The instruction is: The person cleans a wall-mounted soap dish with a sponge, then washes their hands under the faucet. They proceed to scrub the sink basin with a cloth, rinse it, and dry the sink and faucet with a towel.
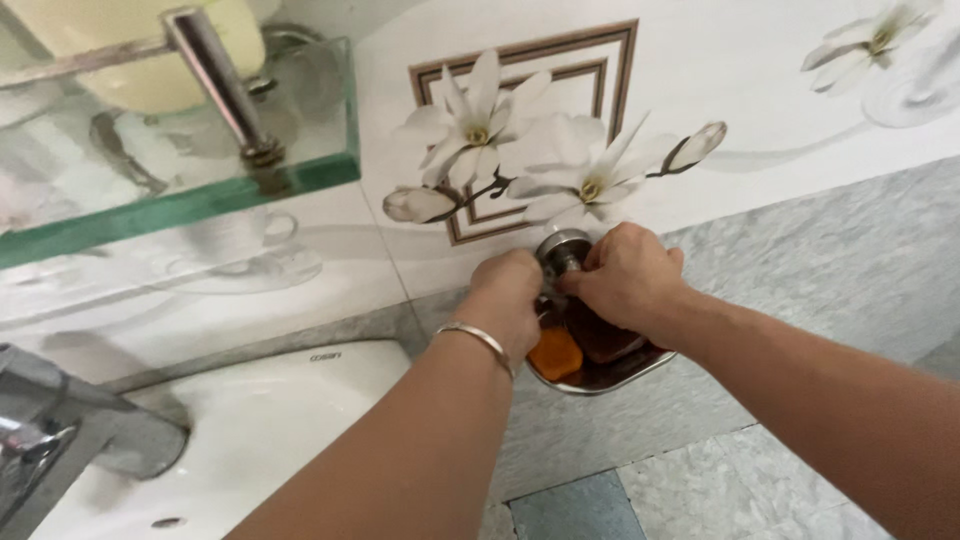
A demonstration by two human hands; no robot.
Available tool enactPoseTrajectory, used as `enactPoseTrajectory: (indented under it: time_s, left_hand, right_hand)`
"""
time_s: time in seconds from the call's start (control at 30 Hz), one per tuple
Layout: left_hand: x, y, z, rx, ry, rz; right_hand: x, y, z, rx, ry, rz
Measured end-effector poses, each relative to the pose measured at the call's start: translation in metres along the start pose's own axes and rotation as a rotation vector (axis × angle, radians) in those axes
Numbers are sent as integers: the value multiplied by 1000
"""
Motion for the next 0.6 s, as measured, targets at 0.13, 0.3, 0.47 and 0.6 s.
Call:
enactPoseTrajectory:
  time_s: [0.13,0.3,0.47,0.6]
  left_hand:
    - [-32,3,-2,79,10,-194]
    - [-81,9,-2,307,157,-299]
    - [-98,9,-8,499,425,-401]
    - [-93,10,-10,638,875,-416]
  right_hand:
    - [0,1,-4,-9,-8,9]
    - [-1,2,-5,3,0,4]
    - [-5,-16,-2,-116,-17,85]
    - [-6,-41,-19,196,20,77]
Point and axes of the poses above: each hand's wrist, its own x-axis towards the middle knuckle, its own y-axis out of the palm, z = x × y, the point moved 1 cm from there along x, towards the middle knuckle, and after that the axes turned 15 degrees about -y, right-handed, at the moved point
